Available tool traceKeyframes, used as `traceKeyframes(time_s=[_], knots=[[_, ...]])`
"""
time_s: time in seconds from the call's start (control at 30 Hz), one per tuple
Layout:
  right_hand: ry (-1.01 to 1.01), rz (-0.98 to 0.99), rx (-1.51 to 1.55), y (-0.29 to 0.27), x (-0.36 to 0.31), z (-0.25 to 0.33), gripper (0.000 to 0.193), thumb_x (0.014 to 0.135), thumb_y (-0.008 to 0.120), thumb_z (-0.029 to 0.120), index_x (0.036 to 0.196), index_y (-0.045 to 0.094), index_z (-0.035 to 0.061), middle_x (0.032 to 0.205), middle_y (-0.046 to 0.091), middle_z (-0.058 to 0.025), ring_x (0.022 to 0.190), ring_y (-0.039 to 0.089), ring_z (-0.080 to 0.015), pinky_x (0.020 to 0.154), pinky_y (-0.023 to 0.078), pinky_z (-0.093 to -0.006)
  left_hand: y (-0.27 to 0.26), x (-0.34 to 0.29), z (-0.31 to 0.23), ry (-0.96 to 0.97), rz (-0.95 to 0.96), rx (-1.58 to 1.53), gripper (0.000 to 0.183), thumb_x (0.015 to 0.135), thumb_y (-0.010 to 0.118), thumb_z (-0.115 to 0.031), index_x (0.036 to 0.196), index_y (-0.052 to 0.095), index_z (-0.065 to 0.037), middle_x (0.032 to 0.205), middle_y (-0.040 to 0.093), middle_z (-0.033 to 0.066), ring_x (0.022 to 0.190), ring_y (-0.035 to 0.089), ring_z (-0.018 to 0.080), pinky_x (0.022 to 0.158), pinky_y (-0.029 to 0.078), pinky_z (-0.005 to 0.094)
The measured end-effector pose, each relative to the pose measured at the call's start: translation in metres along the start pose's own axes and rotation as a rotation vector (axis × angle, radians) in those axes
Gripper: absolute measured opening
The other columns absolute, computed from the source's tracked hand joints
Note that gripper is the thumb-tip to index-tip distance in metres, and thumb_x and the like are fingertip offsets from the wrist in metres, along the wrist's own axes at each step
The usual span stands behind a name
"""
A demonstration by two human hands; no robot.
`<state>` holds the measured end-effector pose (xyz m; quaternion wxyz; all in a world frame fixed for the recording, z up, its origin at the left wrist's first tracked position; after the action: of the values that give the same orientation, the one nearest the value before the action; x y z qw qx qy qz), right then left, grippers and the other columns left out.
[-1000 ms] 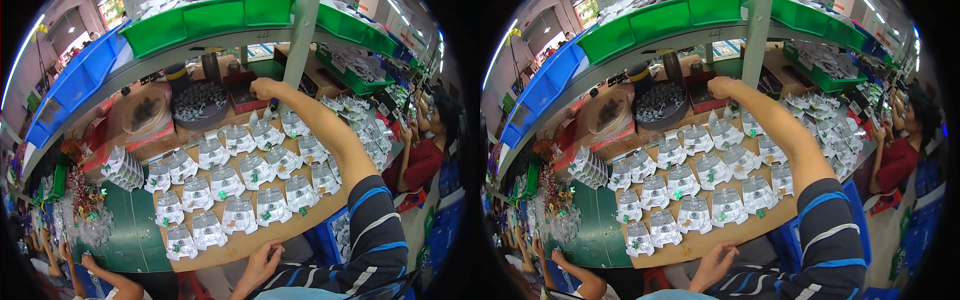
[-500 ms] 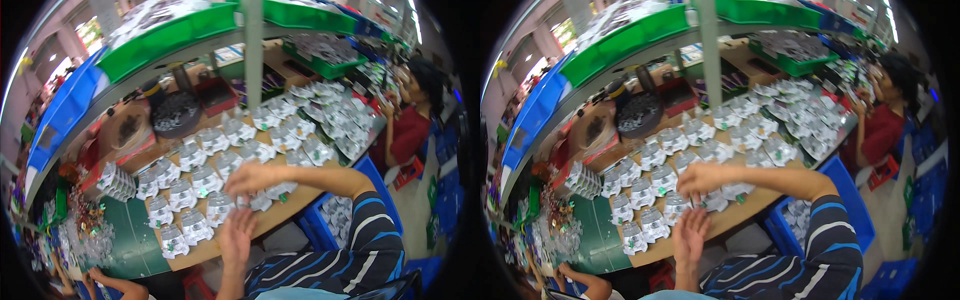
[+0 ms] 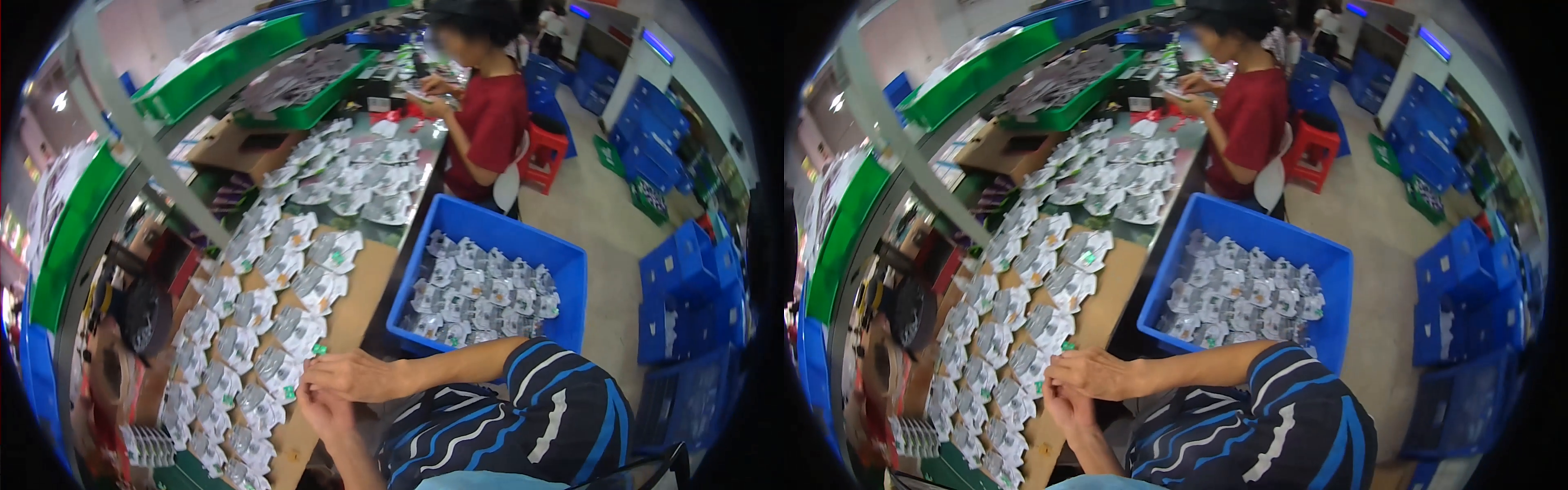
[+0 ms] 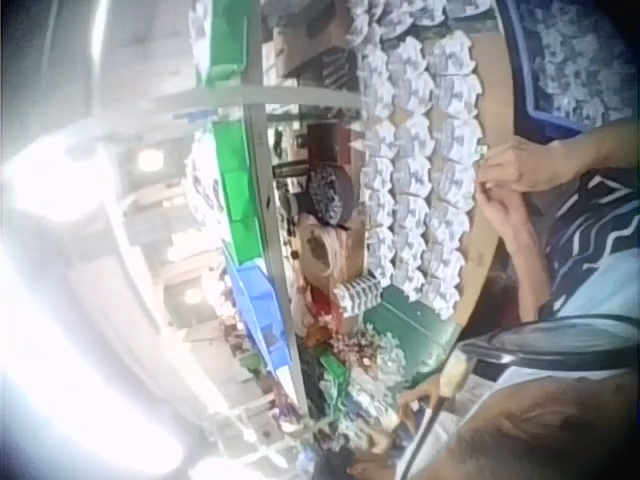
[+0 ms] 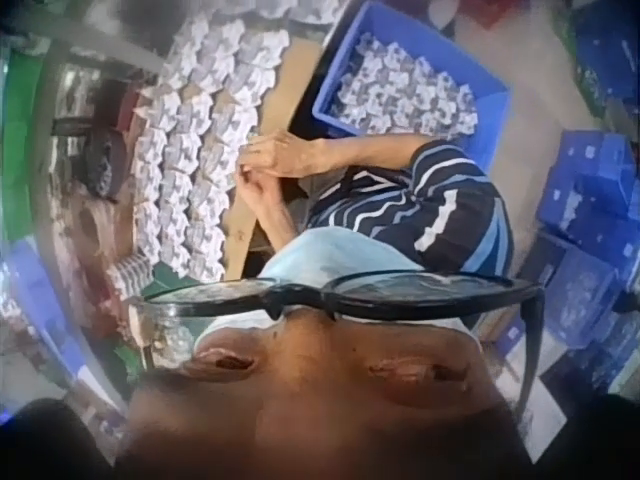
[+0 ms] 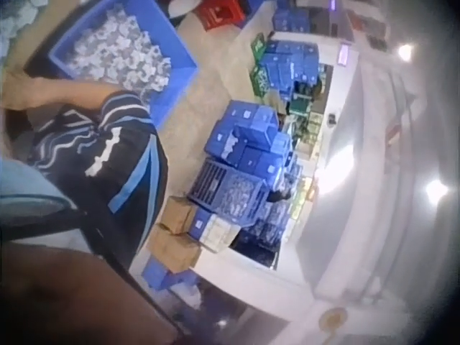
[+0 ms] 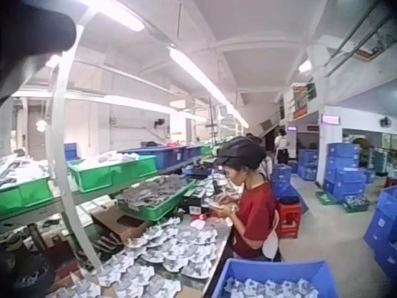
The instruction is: The person places small plastic parts into individual plastic bags by hand, then labels each bag with a card, working at a manufacturing workstation.
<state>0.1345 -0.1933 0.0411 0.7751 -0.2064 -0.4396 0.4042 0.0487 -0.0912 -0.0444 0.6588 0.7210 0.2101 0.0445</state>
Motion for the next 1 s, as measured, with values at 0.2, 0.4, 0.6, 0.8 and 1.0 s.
traceKeyframes(time_s=[0.2, 0.4, 0.6, 0.8, 1.0], knots=[[0.141, -0.337, 0.212, -0.016, -0.006, -0.015, 0.013, 0.091, 0.063, 0.015, 0.099, 0.071, 0.0069, 0.092, 0.064, -0.0084, 0.090, 0.060, -0.0240, 0.085, 0.047, -0.0358, 0.041, -0.006, 0.031, -0.116, -0.066, 0.225, 0.039, 0.101, 0.048, -0.022, 0.134, 0.047, 0.000, 0.134, 0.052, 0.0091, 0.125, 0.051, 0.0206, 0.105, 0.044, 0.0364], [0.344, -0.244, 0.476, -0.013, -0.030, -0.021, 0.021, 0.097, 0.057, 0.017, 0.112, 0.068, 0.0076, 0.096, 0.064, -0.0134, 0.091, 0.063, -0.0294, 0.082, 0.051, -0.0371, 0.037, -0.015, 0.044, -0.132, -0.130, 0.426, 0.036, 0.102, 0.052, -0.029, 0.128, 0.052, -0.005, 0.111, 0.060, 0.0043, 0.081, 0.055, 0.0118, 0.056, 0.041, 0.0239], [0.318, -0.218, 0.340, -0.038, -0.048, -0.037, 0.020, 0.090, 0.065, 0.008, 0.108, 0.067, -0.0009, 0.097, 0.065, -0.0123, 0.080, 0.066, -0.0207, 0.068, 0.053, -0.0305, 0.046, -0.011, 0.048, -0.143, -0.109, 0.558, 0.019, 0.101, 0.056, -0.024, 0.102, 0.059, -0.005, 0.087, 0.058, 0.0024, 0.067, 0.049, 0.0084, 0.053, 0.038, 0.0206], [0.367, -0.011, 0.310, -0.066, -0.038, -0.048, 0.014, 0.087, 0.069, 0.008, 0.098, 0.068, 0.0002, 0.087, 0.066, -0.0091, 0.070, 0.063, -0.0170, 0.061, 0.050, -0.0297, 0.042, -0.007, 0.044, -0.233, -0.113, 0.633, 0.019, 0.101, 0.054, -0.021, 0.102, 0.059, -0.003, 0.089, 0.059, 0.0044, 0.069, 0.052, 0.0097, 0.056, 0.041, 0.0214], [0.443, -0.200, -0.181, -0.107, 0.010, -0.145, 0.017, 0.086, 0.064, 0.019, 0.093, 0.069, 0.0044, 0.087, 0.068, -0.0124, 0.081, 0.066, -0.0340, 0.069, 0.052, -0.0430, 0.052, -0.007, 0.042, -0.256, -0.101, 0.508, 0.024, 0.098, 0.050, -0.007, 0.119, 0.054, 0.005, 0.114, 0.061, 0.0185, 0.105, 0.062, 0.0286, 0.089, 0.052, 0.0364]])
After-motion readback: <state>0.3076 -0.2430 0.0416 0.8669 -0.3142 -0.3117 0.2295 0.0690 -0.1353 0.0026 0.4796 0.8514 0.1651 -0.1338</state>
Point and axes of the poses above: each hand's wrist, its own x-axis towards the middle knuckle, its own y-axis out of the palm, z = x × y, the point moved 2 cm from there along x, towards the middle knuckle
